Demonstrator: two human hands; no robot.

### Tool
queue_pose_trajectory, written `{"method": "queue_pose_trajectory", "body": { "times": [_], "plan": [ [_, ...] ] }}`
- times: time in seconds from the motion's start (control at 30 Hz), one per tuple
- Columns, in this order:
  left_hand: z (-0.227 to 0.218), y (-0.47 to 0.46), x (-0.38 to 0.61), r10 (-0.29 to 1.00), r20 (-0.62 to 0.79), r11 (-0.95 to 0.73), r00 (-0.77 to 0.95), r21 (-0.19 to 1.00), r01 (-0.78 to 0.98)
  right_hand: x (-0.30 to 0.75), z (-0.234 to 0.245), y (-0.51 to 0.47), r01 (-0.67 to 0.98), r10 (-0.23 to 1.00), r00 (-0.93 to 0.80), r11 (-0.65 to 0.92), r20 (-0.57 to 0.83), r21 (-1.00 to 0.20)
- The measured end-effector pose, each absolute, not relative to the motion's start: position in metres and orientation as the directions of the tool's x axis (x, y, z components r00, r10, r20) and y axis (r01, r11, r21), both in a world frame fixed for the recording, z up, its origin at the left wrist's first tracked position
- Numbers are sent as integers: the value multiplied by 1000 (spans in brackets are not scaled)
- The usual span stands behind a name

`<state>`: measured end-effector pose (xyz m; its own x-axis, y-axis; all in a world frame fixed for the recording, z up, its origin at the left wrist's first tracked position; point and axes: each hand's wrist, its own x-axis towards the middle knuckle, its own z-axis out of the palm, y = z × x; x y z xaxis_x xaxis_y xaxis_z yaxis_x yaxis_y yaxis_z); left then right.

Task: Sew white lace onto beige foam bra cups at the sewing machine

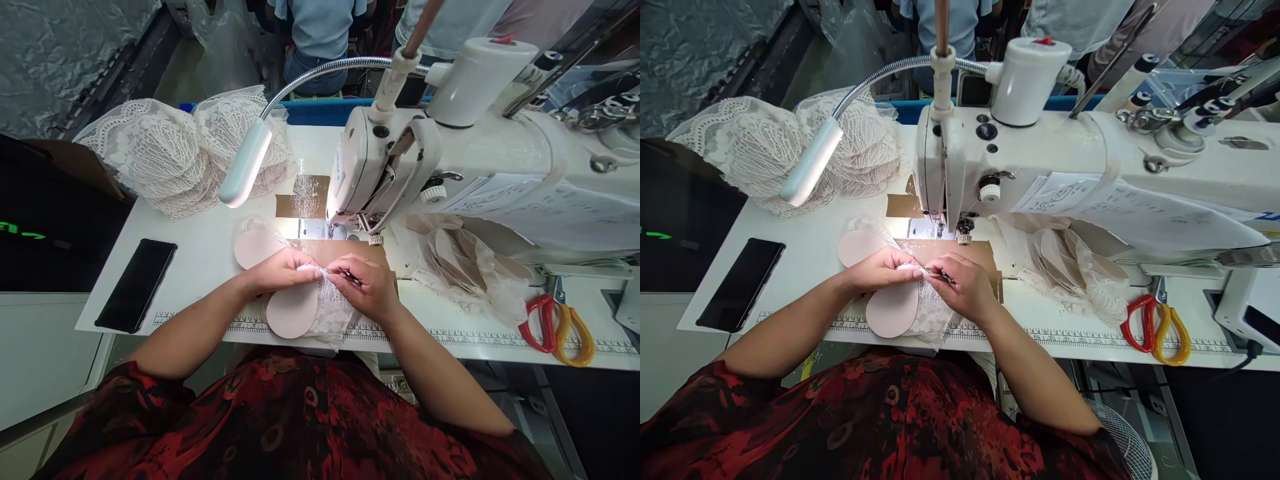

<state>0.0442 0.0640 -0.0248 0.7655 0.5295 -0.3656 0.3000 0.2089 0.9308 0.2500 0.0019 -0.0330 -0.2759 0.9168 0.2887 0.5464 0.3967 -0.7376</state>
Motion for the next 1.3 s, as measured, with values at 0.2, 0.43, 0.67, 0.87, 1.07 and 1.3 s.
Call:
{"method": "queue_pose_trajectory", "body": {
  "times": [0.2,0.43,0.67,0.87,1.07,1.3],
  "plan": [
    [-27,64,45,528,-361,172,769,932,319,247,-40,2,586,901,-309,433,306,-685],
    [-24,62,48,504,-367,187,781,930,317,236,-37,8,657,963,-217,264,158,-706],
    [-23,62,43,539,-391,275,746,919,283,257,-32,7,520,969,-238,185,67,-834],
    [-24,64,39,546,-361,275,756,930,245,269,-27,6,409,931,-362,120,-40,-904],
    [-29,67,43,517,-252,172,818,967,189,255,-29,6,351,920,-382,57,-87,-934],
    [-30,68,41,465,-273,186,842,960,209,248,-30,6,339,940,-333,47,-73,-940]
  ]
}}
